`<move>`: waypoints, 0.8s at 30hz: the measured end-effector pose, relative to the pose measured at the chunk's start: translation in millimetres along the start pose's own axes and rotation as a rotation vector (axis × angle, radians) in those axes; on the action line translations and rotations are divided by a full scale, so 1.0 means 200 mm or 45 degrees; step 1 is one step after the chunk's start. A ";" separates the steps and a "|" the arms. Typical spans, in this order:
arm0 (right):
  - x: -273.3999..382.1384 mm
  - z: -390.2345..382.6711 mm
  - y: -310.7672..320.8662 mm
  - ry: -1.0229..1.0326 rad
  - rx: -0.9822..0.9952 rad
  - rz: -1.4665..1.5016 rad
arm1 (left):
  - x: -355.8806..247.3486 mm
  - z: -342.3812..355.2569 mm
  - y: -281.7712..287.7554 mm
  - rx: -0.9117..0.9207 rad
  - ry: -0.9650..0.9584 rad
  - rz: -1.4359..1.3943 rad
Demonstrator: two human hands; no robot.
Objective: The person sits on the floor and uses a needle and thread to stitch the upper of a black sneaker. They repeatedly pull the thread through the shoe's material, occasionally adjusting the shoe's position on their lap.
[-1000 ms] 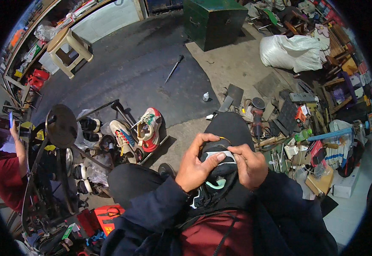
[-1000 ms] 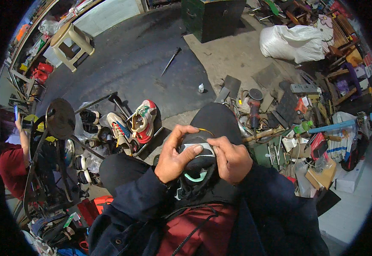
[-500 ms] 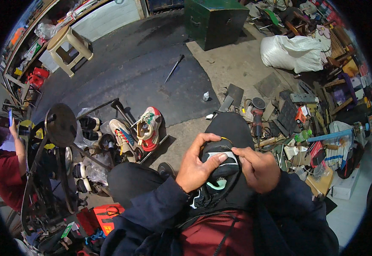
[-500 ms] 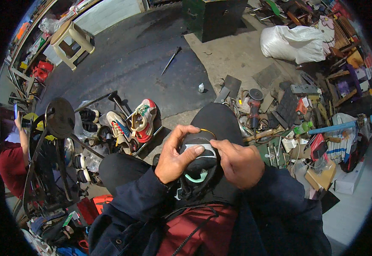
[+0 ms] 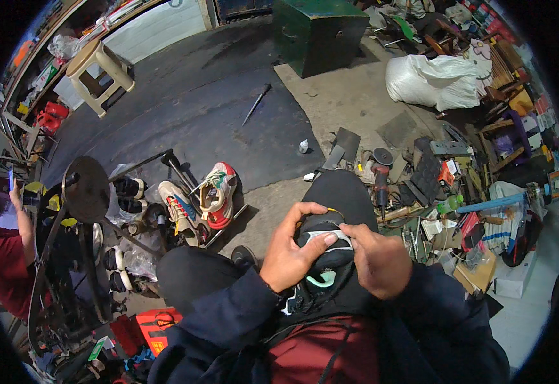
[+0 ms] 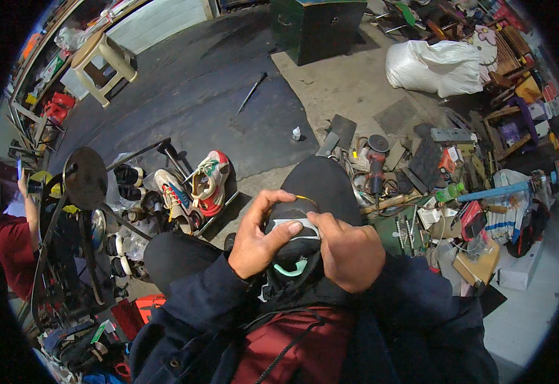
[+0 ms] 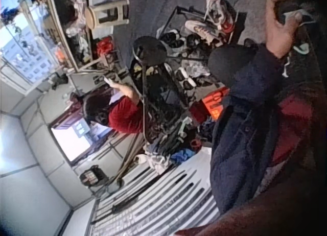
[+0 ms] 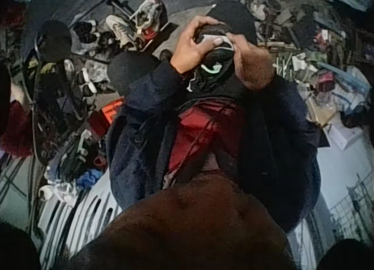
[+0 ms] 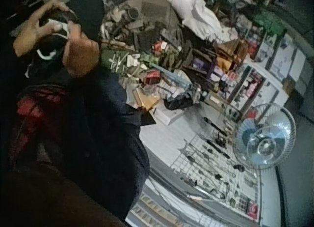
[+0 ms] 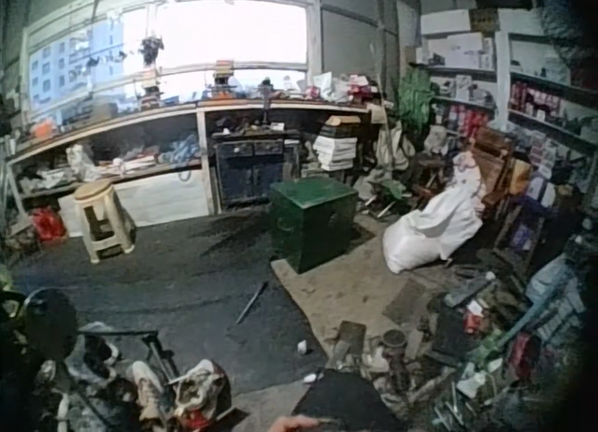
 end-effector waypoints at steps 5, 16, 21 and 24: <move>-0.02 -0.02 0.00 0.020 0.046 0.063 | 0.00 -0.01 0.00 -0.003 0.021 -0.036; -0.01 0.00 0.03 -0.015 0.111 0.065 | 0.01 -0.01 -0.01 -0.006 0.023 -0.060; 0.01 0.01 0.04 -0.063 0.161 -0.005 | -0.01 -0.01 -0.02 -0.007 0.038 -0.001; 0.01 0.00 0.05 -0.060 0.185 0.132 | -0.02 -0.01 -0.01 0.000 0.031 0.031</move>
Point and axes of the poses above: each hand's wrist, its own z-axis towards the middle knuckle, its own y-axis out of the back of the hand, x = y × z, the point moved 3 cm from there along z, towards the middle knuckle, and after that the axes turned 6 degrees about -y, right-handed, at the moved point
